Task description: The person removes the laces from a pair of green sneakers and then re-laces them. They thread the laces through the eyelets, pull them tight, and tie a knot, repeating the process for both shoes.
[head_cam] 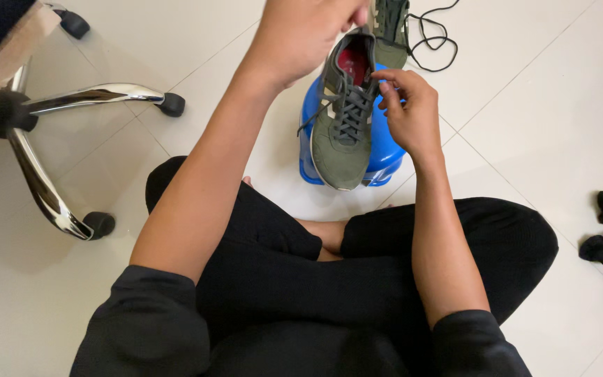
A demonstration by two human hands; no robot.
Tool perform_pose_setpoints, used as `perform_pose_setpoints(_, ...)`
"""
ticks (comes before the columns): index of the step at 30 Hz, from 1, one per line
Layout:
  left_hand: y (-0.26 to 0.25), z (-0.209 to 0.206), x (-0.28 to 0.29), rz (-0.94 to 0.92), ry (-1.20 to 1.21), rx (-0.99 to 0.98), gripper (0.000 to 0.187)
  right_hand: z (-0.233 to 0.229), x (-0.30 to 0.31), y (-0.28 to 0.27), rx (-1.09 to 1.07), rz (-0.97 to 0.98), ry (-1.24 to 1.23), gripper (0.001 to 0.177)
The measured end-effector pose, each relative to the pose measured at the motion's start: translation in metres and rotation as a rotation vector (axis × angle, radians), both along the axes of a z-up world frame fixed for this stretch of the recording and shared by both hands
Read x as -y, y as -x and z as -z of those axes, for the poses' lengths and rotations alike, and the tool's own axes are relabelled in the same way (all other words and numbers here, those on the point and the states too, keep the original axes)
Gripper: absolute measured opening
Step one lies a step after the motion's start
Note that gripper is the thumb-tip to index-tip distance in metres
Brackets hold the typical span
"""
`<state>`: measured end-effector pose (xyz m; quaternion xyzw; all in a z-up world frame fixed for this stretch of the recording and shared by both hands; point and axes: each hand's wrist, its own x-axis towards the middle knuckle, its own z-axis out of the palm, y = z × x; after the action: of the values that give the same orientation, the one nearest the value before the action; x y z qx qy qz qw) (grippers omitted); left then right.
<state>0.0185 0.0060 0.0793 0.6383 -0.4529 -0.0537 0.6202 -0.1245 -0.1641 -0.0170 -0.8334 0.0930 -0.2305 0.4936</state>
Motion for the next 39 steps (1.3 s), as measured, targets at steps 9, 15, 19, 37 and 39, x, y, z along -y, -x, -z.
perform_pose_setpoints(9, 0.019, 0.063, 0.01, -0.129, -0.272, 0.054, 0.006, 0.007, 0.005, -0.002, -0.039, -0.055, -0.106, 0.016)
perform_pose_setpoints(15, 0.025, 0.076, -0.004, -0.196, -0.293, 0.123, 0.006, 0.0, -0.003, 0.001, 0.039, -0.068, 0.252, 0.021)
perform_pose_setpoints(19, 0.034, 0.074, -0.007, -0.247, -0.354, 0.128, 0.005, -0.002, -0.007, -0.001, 0.056, -0.035, 0.483, 0.017)
perform_pose_setpoints(37, 0.088, 0.118, 0.029, -0.788, -0.266, 0.205, 0.009, 0.011, 0.013, -0.013, 0.007, -0.154, -0.008, 0.008)
perform_pose_setpoints(39, 0.089, 0.122, 0.035, -0.814, -0.244, 0.186, 0.008, 0.006, 0.015, -0.012, 0.018, -0.145, 0.127, 0.011)
